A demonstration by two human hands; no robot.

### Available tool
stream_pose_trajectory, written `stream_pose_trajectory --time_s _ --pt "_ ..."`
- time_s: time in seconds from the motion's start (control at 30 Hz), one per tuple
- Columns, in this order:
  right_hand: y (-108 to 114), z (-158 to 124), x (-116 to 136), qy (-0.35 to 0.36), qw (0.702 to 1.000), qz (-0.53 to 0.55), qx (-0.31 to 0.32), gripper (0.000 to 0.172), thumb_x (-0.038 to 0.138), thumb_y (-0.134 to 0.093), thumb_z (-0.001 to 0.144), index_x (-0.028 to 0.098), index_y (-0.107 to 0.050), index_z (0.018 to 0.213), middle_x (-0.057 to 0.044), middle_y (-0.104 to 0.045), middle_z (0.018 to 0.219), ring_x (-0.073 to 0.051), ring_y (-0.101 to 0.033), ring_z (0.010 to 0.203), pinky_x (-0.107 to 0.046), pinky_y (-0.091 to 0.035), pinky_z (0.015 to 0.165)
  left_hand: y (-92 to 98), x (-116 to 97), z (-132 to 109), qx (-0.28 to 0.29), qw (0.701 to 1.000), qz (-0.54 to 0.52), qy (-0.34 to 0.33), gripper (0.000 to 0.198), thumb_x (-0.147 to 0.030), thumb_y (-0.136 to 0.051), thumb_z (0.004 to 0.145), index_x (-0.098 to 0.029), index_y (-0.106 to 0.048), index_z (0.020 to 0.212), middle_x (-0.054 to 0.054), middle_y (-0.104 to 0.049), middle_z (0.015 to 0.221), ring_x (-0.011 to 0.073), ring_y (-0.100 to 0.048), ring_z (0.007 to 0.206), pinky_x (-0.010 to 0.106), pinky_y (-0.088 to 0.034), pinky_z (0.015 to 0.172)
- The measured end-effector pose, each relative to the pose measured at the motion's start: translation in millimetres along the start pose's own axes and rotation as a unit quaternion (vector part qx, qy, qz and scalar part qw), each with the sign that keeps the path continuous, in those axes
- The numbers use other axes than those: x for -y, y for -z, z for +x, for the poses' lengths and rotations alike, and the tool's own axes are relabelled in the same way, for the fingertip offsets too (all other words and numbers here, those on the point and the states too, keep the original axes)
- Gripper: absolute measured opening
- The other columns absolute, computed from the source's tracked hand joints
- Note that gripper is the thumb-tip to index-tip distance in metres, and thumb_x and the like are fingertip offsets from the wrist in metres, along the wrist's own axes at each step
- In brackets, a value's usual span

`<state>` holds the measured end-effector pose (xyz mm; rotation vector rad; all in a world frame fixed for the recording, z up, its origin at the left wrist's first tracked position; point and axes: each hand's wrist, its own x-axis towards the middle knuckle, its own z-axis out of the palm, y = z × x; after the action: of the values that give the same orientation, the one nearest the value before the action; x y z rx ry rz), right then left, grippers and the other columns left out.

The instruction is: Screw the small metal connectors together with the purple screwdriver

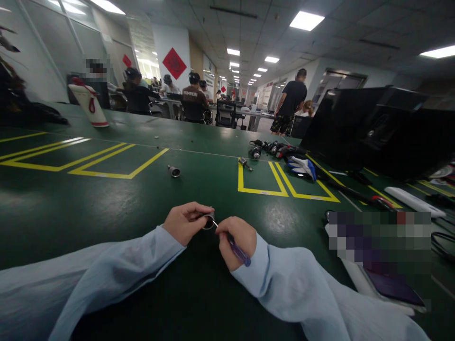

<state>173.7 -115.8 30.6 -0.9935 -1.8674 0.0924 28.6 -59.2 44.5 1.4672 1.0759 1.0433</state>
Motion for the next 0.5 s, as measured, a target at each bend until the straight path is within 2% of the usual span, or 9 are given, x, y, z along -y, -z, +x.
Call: stream_pose_trajectory --time_s 0.07,0.13,0.2,0.27,0.33,0.4,0.5 --pt "0.2 0.9 0.5 -0.03 0.999 0.029 -0.016 0.017 0.007 -0.041 0.067 0.016 -0.055 0.068 -0.003 -0.059 0.064 -0.013 -0.056 0.062 -0.024 -0.044 0.062 7.4 2.2 5.7 -0.002 1.0 0.021 -0.02 0.02 -0.024 -0.063 0.051 -0.013 -0.062 0.068 0.007 -0.07 0.079 0.0202 -0.066 0.074 0.032 -0.054 0.071" --pt "-1.6 2.1 -0.8 -0.085 0.994 0.059 -0.024 0.017 0.007 -0.042 0.065 0.017 -0.055 0.066 -0.001 -0.06 0.062 -0.012 -0.056 0.06 -0.023 -0.044 0.061 23.7 6.8 16.2 -0.018 0.996 0.063 -0.06 0.023 -0.027 -0.062 0.055 -0.013 -0.062 0.073 0.008 -0.069 0.084 0.0209 -0.065 0.076 0.032 -0.055 0.068" --pt "-5.3 4.4 -5.1 -0.16 0.981 0.11 -0.015 0.015 0.009 -0.043 0.065 0.017 -0.055 0.065 0.0 -0.061 0.059 -0.011 -0.056 0.056 -0.023 -0.044 0.057 48.2 13.4 31.9 -0.077 0.983 0.13 -0.108 0.026 -0.029 -0.06 0.058 -0.013 -0.062 0.078 0.009 -0.067 0.09 0.0212 -0.064 0.079 0.032 -0.054 0.069" --pt "-9.8 8.3 -12.5 -0.259 0.949 0.178 -0.006 0.012 0.011 -0.043 0.064 0.017 -0.053 0.063 0.001 -0.06 0.055 -0.011 -0.055 0.049 -0.022 -0.044 0.05 76.8 20.5 51.1 -0.155 0.955 0.218 -0.132 0.029 -0.029 -0.058 0.06 -0.014 -0.061 0.084 0.008 -0.067 0.089 0.0199 -0.064 0.075 0.034 -0.052 0.074" --pt "-13.2 13.8 -21.3 -0.353 0.903 0.244 0.002 0.009 0.012 -0.043 0.061 0.018 -0.051 0.061 0.003 -0.058 0.049 -0.009 -0.053 0.043 -0.02 -0.041 0.043 103.5 26.5 71.2 -0.22 0.915 0.309 -0.136 0.032 -0.026 -0.055 0.062 -0.016 -0.06 0.092 0.006 -0.066 0.09 0.0192 -0.064 0.077 0.033 -0.051 0.077" --pt "-14.4 19.1 -29.0 -0.405 0.864 0.299 0.015 0.008 0.012 -0.044 0.057 0.018 -0.05 0.059 0.004 -0.057 0.045 -0.008 -0.051 0.039 -0.018 -0.039 0.039 124.0 30.5 89.4 -0.233 0.896 0.355 -0.132 0.037 -0.022 -0.052 0.064 -0.016 -0.055 0.101 0.006 -0.065 0.096 0.0188 -0.063 0.082 0.03 -0.05 0.079" --pt "-12.9 23.4 -34.8 -0.42 0.836 0.351 0.028 0.009 0.012 -0.044 0.054 0.017 -0.05 0.058 0.005 -0.057 0.043 -0.008 -0.051 0.037 -0.017 -0.039 0.038 141.1 33.1 109.5 -0.225 0.87 0.426 -0.102 0.041 -0.02 -0.053 0.065 -0.014 -0.051 0.106 0.008 -0.065 0.099 0.0201 -0.063 0.083 0.032 -0.05 0.079"
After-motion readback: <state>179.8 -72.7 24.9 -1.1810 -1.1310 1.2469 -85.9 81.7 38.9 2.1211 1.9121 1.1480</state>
